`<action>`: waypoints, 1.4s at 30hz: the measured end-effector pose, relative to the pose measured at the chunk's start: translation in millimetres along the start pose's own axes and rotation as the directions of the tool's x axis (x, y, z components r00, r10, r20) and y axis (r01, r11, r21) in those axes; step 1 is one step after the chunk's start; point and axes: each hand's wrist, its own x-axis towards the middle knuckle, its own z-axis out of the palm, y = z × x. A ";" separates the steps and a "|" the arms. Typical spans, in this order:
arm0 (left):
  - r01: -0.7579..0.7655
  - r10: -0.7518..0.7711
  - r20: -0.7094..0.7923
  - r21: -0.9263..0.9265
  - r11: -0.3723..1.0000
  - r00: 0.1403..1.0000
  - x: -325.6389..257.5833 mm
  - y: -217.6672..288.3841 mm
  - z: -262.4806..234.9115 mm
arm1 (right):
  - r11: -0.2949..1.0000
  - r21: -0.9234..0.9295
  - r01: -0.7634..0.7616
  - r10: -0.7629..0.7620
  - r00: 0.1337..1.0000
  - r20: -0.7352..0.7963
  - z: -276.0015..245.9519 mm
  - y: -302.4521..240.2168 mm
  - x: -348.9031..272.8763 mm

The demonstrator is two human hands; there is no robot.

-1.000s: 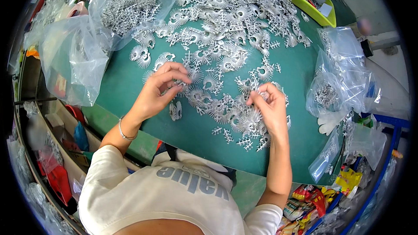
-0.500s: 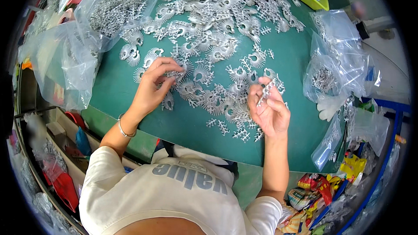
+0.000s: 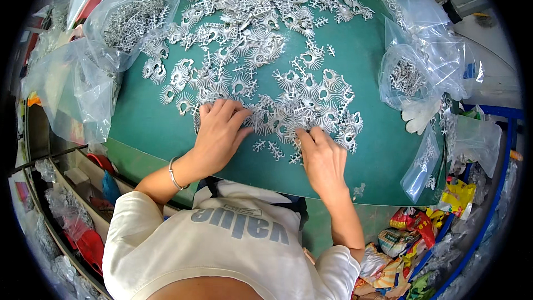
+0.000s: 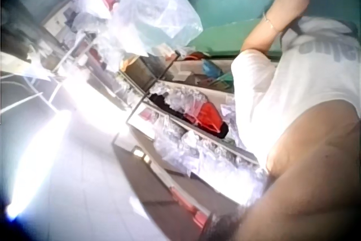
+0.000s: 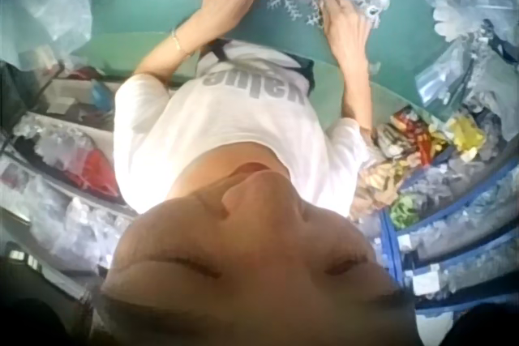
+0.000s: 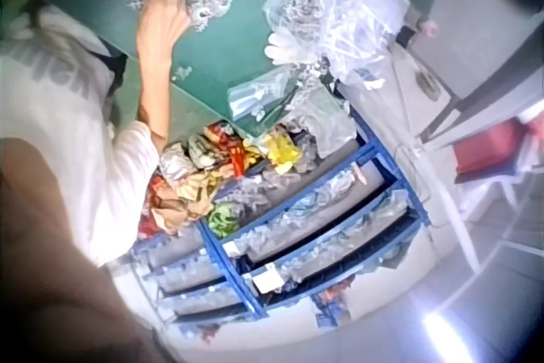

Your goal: The person sorts through a large pile of intricate silver metal components on a workbench, picking up individual pieces to examine them before placing them into plastic bags or sorting bins.

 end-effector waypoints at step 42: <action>-0.075 0.103 0.117 -0.224 0.972 0.988 72.3 -18.6 -10.1 | 0.884 0.468 -0.011 0.136 0.963 -0.235 14.7 3.0 40.3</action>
